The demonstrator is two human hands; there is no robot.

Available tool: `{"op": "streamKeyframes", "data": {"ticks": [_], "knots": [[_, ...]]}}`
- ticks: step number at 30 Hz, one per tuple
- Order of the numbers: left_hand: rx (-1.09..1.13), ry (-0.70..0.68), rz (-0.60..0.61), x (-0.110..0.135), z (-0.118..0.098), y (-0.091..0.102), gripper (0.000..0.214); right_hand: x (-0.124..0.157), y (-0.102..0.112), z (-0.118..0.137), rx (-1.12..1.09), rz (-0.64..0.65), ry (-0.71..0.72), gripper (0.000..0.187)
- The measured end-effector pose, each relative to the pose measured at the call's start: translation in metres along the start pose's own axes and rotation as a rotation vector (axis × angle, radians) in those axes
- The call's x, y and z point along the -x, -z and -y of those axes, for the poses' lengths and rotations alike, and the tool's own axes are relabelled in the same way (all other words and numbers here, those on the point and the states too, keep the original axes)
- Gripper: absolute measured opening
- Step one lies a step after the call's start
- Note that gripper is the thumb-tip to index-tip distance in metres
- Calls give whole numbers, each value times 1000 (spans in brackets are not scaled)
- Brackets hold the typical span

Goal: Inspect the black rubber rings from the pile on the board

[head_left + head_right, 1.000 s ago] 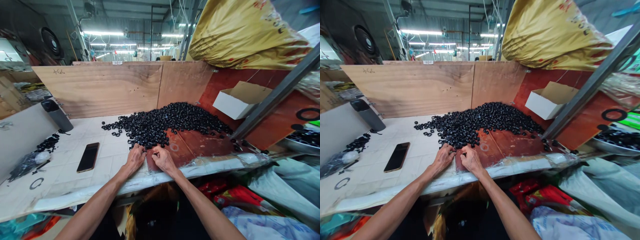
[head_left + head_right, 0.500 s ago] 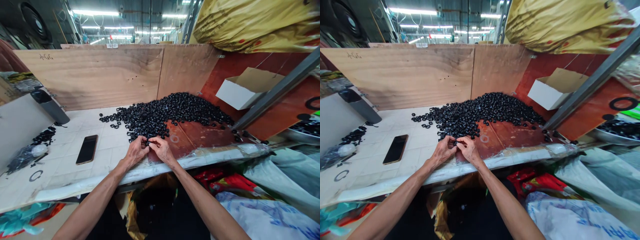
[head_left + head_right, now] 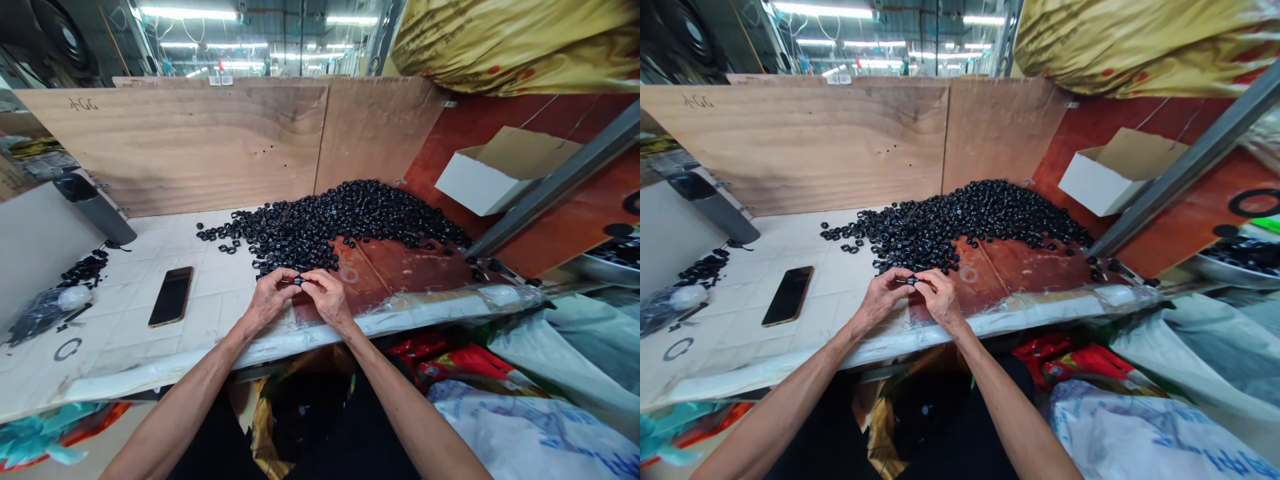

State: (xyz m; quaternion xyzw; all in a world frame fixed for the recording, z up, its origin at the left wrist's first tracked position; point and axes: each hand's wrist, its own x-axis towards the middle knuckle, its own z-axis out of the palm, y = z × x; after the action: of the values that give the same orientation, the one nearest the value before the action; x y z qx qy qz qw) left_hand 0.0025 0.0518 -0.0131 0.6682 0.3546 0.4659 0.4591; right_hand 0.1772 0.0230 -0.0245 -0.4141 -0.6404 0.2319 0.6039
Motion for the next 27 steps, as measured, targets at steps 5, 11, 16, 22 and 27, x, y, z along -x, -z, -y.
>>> {"op": "streamKeyframes", "data": {"ticks": [5,11,16,22,27], "knots": [[29,32,-18,0,-1,-1,25,1,1,1,12,-11,31,15],[-17,-33,-14,-1,1,2,20,3,0,-6,41,-15,51,14],[-44,-87,-10,0,-1,-1,17,5,-4,-6,34,-24,-108,26],[-39,-53,-57,6,-7,-2,15,8,-3,0,82,72,-69,28],[-29,-45,-40,7,0,-1,15,5,-6,-5,231,42,-65,52]]}}
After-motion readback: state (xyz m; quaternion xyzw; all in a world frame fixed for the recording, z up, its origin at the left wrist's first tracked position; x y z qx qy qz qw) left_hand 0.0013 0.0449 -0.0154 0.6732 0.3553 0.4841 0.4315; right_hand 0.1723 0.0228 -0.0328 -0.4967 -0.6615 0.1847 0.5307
